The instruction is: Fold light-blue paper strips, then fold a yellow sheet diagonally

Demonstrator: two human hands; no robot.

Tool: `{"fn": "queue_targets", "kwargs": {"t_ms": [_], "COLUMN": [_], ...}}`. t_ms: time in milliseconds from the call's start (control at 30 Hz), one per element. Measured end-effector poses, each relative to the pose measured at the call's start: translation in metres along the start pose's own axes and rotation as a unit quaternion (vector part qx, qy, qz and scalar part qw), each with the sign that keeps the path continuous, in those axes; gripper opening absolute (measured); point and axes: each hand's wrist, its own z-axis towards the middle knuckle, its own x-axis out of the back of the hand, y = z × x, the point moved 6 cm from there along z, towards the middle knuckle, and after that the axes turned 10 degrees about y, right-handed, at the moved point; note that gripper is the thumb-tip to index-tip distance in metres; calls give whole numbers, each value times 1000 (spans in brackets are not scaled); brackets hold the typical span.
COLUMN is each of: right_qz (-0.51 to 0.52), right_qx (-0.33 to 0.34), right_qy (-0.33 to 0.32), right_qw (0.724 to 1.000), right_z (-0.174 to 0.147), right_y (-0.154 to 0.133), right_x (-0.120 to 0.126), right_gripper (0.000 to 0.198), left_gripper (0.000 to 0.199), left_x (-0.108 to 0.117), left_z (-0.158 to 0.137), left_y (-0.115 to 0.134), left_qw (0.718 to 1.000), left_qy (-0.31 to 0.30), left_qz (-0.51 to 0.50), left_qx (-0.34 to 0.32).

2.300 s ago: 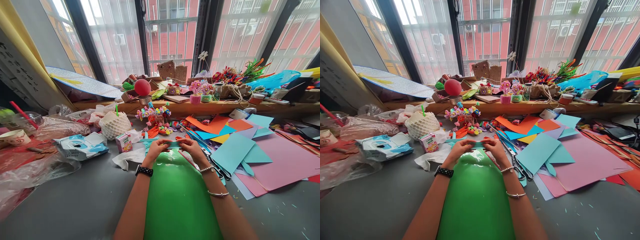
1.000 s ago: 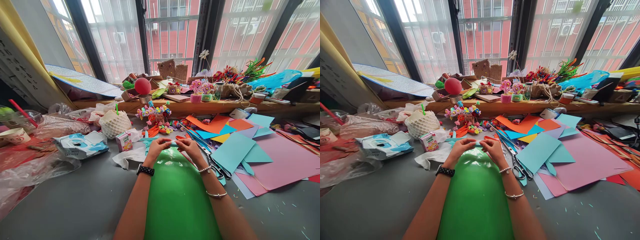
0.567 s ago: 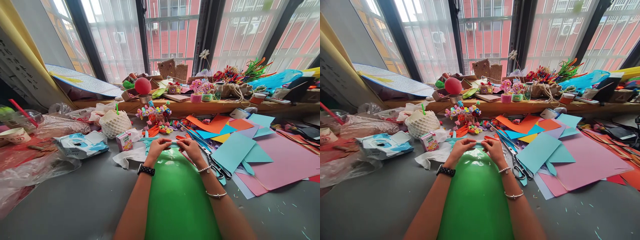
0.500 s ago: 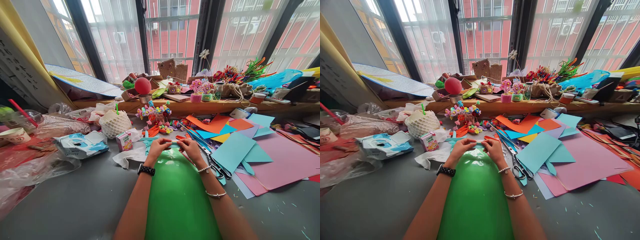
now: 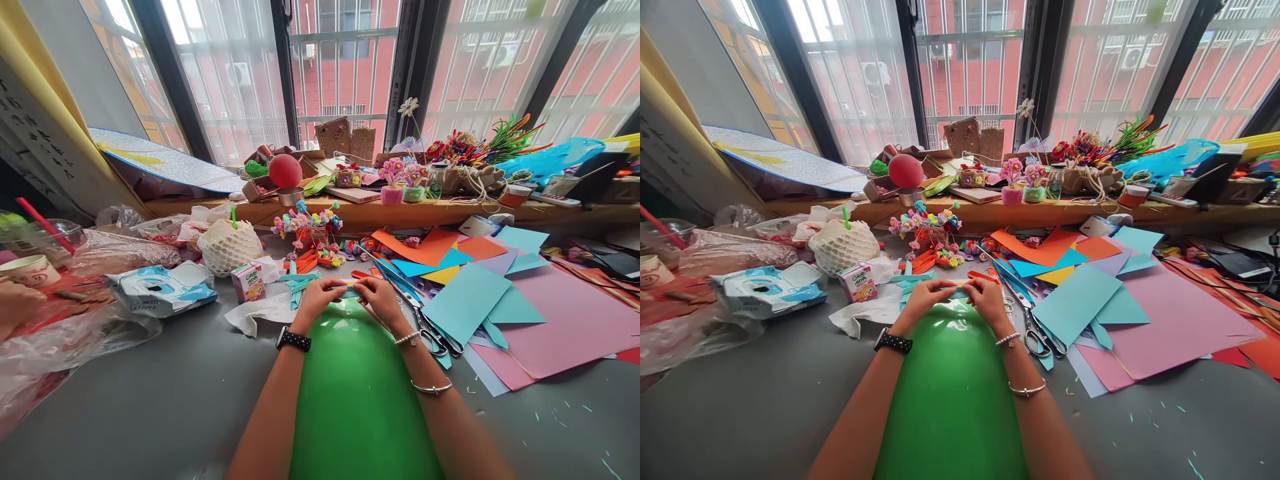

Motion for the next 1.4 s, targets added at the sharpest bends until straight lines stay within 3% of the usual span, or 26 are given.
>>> {"fn": "queue_targets", "kwargs": {"t_ms": [167,333,700,900,1167,1400], "right_qz": [-6,-14,44,91,136,127], "right_qx": [26,26,-35,-44,-56,-70], "right_qy": [-21,5,26,26,-40,-47], "right_qw": [999,1000,998,995,988,988], "right_z": [-3,-3,0,-1,-4,-3], "right_y": [-7,-7,3,0,-6,2], "right_x": [-3,0,2,3,-2,-3], "right_gripper": [27,25,22,20,22,21], "left_gripper": [17,16,18,28,28,28], "left_x": [2,4,6,0,1,3], "left_z": [0,-2,3,-2,-3,-5], "left_y": [3,6,-5,-7,-13,-8], "left_qw": [996,993,998,990,975,977], "left_qy": [12,43,50,-14,-41,-64], "left_qz": [71,96,-19,-98,-154,-148], "left_qx": [-46,-53,27,100,154,140]}}
